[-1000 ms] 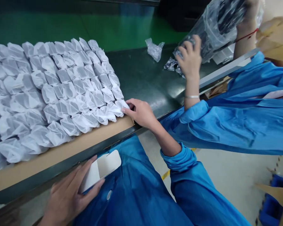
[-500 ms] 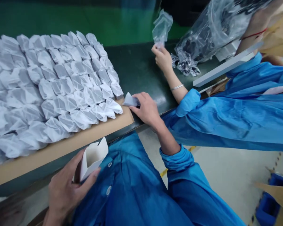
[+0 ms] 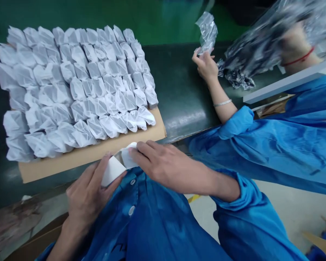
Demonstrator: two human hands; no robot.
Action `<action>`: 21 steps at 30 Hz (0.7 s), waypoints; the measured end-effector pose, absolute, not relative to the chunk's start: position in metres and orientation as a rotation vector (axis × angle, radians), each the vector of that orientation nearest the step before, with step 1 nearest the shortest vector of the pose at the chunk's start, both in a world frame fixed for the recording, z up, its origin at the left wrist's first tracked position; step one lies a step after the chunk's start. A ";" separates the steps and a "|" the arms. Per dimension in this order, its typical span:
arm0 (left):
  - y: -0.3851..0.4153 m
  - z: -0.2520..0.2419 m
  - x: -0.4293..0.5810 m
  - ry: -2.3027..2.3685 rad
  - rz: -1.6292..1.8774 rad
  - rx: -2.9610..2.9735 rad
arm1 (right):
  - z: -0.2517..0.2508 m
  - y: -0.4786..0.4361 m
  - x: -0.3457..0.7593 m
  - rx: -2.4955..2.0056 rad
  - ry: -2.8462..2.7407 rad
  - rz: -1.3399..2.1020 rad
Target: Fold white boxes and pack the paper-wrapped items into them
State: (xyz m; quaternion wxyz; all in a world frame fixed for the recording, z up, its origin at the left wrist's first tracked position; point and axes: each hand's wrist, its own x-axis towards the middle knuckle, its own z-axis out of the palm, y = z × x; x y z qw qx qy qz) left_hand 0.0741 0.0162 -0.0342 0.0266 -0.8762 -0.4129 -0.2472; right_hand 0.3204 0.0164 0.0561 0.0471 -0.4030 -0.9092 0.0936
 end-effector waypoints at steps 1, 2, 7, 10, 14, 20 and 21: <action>0.016 -0.035 0.074 -1.231 -0.740 -2.742 | 0.059 0.022 0.322 -1.179 -2.830 0.341; 0.016 -0.035 0.074 -1.186 -0.724 -2.766 | 0.061 0.028 0.323 -1.132 -2.877 0.394; 0.021 -0.032 0.068 -1.162 -0.760 -2.725 | 0.065 0.039 0.308 -1.115 -2.843 0.341; 0.025 -0.029 0.059 -1.142 -0.776 -2.719 | 0.064 0.038 0.304 -1.135 -2.727 0.460; 0.027 -0.032 0.054 -1.131 -0.784 -2.705 | 0.058 0.039 0.306 -1.127 -2.405 1.071; 0.015 -0.029 0.087 -1.227 -0.904 -2.628 | 0.041 0.034 0.279 -1.211 -2.114 1.331; 0.015 -0.022 0.091 -1.246 -0.935 -2.636 | 0.046 0.034 0.281 -1.314 -2.051 1.243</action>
